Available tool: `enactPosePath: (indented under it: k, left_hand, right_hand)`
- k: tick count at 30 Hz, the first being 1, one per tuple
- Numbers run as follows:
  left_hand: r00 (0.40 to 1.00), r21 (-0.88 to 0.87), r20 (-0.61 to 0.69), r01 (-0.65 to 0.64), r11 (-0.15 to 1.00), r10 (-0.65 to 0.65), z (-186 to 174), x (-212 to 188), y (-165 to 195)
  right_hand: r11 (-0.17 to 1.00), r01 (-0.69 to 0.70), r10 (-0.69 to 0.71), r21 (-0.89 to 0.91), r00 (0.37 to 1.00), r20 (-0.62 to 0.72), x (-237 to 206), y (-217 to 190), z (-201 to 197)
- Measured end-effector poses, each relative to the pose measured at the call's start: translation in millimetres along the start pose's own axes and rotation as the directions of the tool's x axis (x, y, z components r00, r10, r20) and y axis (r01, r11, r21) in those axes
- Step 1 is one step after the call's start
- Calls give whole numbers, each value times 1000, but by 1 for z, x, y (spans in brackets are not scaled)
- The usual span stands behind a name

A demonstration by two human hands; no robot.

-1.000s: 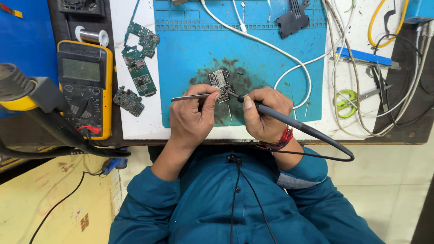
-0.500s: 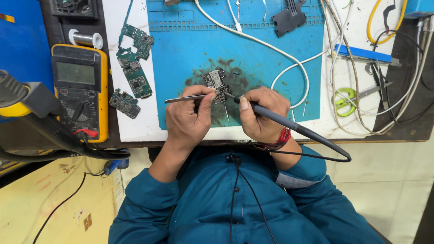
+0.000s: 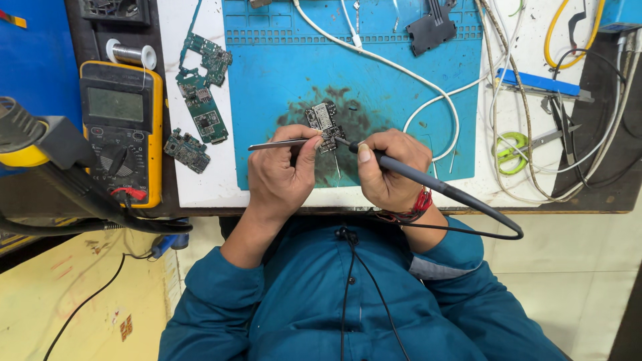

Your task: The person solders components on a small circuit board at a workbench, holding the board with tweezers in one hand and a soldering iron in the other. They periodically dip the iron or a tool into a small bowl and continue soldering different points on the board.

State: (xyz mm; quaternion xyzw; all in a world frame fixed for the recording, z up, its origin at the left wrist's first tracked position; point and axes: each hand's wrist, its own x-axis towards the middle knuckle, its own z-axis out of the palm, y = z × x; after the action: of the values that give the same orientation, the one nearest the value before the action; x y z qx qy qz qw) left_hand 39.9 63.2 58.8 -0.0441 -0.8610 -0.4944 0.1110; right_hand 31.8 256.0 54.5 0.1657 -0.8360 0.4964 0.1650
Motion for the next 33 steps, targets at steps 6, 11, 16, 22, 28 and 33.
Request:
enactPosePath:
  k: [6,11,16,22,28,33]
  left_hand:
    - [1000,-12,-1,-31,999,31,5,2,-1]
    - [999,-5,6,-46,999,46,-3,12,-2]
    - [999,-12,20,-34,999,34,-8,18,-1]
    - [997,1,21,-72,997,72,-12,15,0]
    - [999,-9,27,-34,999,35,-12,15,-2]
    - [998,-5,20,-53,999,53,-12,13,-2]
  right_hand:
    - [1000,11,-11,-7,1000,-18,-2,4,-1]
    - [1000,17,-17,-1,999,-38,6,2,4]
    - [1000,-19,20,20,998,-58,10,-3,5]
    - [1000,-21,22,7,999,-46,9,-6,8]
    - [1000,-17,18,7,998,-52,10,-6,9]
    - [1000,-18,17,-13,999,-51,8,-6,10]
